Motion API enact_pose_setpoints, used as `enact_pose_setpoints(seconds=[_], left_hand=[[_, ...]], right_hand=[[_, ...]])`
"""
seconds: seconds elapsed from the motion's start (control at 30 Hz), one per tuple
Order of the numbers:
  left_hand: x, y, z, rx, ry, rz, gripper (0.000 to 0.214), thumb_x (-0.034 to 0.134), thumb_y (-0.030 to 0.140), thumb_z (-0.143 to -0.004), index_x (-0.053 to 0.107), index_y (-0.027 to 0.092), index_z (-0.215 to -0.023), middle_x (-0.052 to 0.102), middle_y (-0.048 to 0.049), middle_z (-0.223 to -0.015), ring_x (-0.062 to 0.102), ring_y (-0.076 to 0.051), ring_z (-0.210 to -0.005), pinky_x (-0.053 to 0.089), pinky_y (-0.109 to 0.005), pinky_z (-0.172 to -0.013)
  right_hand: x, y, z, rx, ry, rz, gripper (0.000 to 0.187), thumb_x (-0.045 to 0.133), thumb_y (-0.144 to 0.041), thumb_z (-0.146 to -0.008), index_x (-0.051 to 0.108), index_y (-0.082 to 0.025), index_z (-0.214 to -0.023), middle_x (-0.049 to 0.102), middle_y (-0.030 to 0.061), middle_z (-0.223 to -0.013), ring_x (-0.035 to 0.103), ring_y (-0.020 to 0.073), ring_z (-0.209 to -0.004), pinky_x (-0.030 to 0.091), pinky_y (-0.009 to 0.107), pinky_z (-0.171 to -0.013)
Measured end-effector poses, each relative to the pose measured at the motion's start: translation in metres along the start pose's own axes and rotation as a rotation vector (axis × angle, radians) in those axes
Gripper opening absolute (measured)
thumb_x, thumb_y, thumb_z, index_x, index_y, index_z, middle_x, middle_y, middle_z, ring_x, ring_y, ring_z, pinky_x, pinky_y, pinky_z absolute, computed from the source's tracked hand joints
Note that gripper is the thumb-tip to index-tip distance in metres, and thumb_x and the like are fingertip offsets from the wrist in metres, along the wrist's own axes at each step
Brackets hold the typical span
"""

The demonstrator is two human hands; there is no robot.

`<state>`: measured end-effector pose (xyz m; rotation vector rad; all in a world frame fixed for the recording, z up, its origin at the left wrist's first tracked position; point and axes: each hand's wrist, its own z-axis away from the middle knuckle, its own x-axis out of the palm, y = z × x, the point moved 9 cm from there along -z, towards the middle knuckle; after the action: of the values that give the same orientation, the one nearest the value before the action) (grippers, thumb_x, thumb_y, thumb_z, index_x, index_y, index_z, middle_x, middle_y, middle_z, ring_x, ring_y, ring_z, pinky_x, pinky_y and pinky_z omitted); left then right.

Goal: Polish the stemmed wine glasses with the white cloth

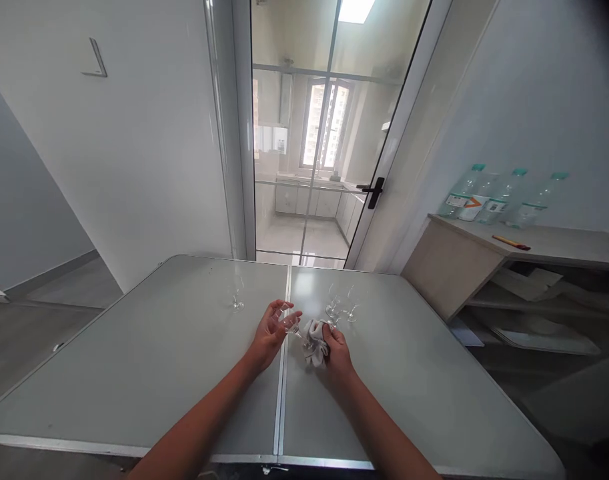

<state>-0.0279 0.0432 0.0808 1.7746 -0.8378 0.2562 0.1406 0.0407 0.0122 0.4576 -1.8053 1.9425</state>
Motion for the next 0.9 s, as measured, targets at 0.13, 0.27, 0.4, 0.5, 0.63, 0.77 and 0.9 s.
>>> enact_pose_setpoints(seconds=[0.13, 0.27, 0.4, 0.5, 0.63, 0.77, 0.9], left_hand=[[-0.008, 0.005, -0.002, 0.075, 0.038, -0.025, 0.058, 0.085, 0.037, -0.080, 0.053, 0.032, -0.128, 0.048, -0.0067, -0.137, 0.051, -0.034, -0.138, 0.032, -0.048, -0.120], [-0.011, 0.008, -0.004, 0.108, 0.035, -0.042, 0.061, 0.088, 0.035, -0.077, 0.053, 0.033, -0.127, 0.050, -0.0060, -0.135, 0.049, -0.032, -0.139, 0.028, -0.049, -0.123], [-0.007, 0.005, -0.004, 0.084, -0.020, -0.058, 0.065, 0.091, 0.035, -0.074, 0.054, 0.032, -0.128, 0.053, -0.0064, -0.134, 0.052, -0.032, -0.136, 0.027, -0.050, -0.123], [-0.002, -0.001, -0.002, 0.070, -0.071, -0.081, 0.066, 0.091, 0.035, -0.072, 0.056, 0.031, -0.128, 0.056, -0.0077, -0.133, 0.054, -0.032, -0.133, 0.031, -0.052, -0.121], [0.008, -0.010, 0.002, 0.036, -0.189, -0.132, 0.066, 0.092, 0.030, -0.072, 0.059, 0.027, -0.129, 0.060, -0.0102, -0.130, 0.055, -0.032, -0.131, 0.033, -0.054, -0.119], [0.011, -0.010, 0.003, 0.022, -0.221, -0.135, 0.064, 0.091, 0.021, -0.072, 0.060, 0.028, -0.128, 0.059, -0.0082, -0.129, 0.055, -0.031, -0.131, 0.032, -0.053, -0.119], [0.010, -0.006, 0.003, 0.027, -0.216, -0.118, 0.064, 0.092, 0.025, -0.070, 0.060, 0.028, -0.126, 0.058, -0.0075, -0.127, 0.056, -0.029, -0.128, 0.033, -0.052, -0.120]], right_hand=[[-0.005, -0.002, 0.000, -0.062, 0.078, 0.052, 0.042, 0.080, -0.062, -0.077, 0.069, -0.022, -0.084, 0.069, 0.0000, -0.076, 0.063, 0.0173, -0.067, 0.050, 0.026, -0.061], [0.012, 0.017, 0.002, 0.084, -0.059, -0.005, 0.040, 0.085, -0.054, -0.075, 0.069, -0.021, -0.091, 0.072, 0.0009, -0.083, 0.064, 0.0183, -0.073, 0.053, 0.029, -0.068], [0.010, 0.016, 0.000, 0.048, -0.072, -0.002, 0.039, 0.090, -0.045, -0.070, 0.069, -0.019, -0.090, 0.071, 0.0018, -0.083, 0.064, 0.0181, -0.075, 0.052, 0.030, -0.072], [0.005, 0.016, -0.004, 0.022, -0.113, 0.125, 0.038, 0.093, -0.040, -0.066, 0.069, -0.017, -0.086, 0.070, 0.0007, -0.079, 0.062, 0.0165, -0.070, 0.049, 0.028, -0.069], [-0.007, 0.017, -0.007, 0.006, -0.099, 0.310, 0.037, 0.094, -0.033, -0.061, 0.064, -0.017, -0.072, 0.062, -0.0035, -0.067, 0.054, 0.0127, -0.062, 0.042, 0.024, -0.062], [-0.013, 0.016, -0.007, -0.001, -0.045, 0.309, 0.036, 0.092, -0.033, -0.062, 0.063, -0.018, -0.077, 0.060, -0.0041, -0.068, 0.054, 0.0132, -0.063, 0.043, 0.025, -0.062], [0.002, 0.022, -0.002, 0.088, -0.150, 0.206, 0.035, 0.089, -0.034, -0.067, 0.061, -0.019, -0.081, 0.060, -0.0036, -0.071, 0.053, 0.0137, -0.065, 0.044, 0.026, -0.063]])
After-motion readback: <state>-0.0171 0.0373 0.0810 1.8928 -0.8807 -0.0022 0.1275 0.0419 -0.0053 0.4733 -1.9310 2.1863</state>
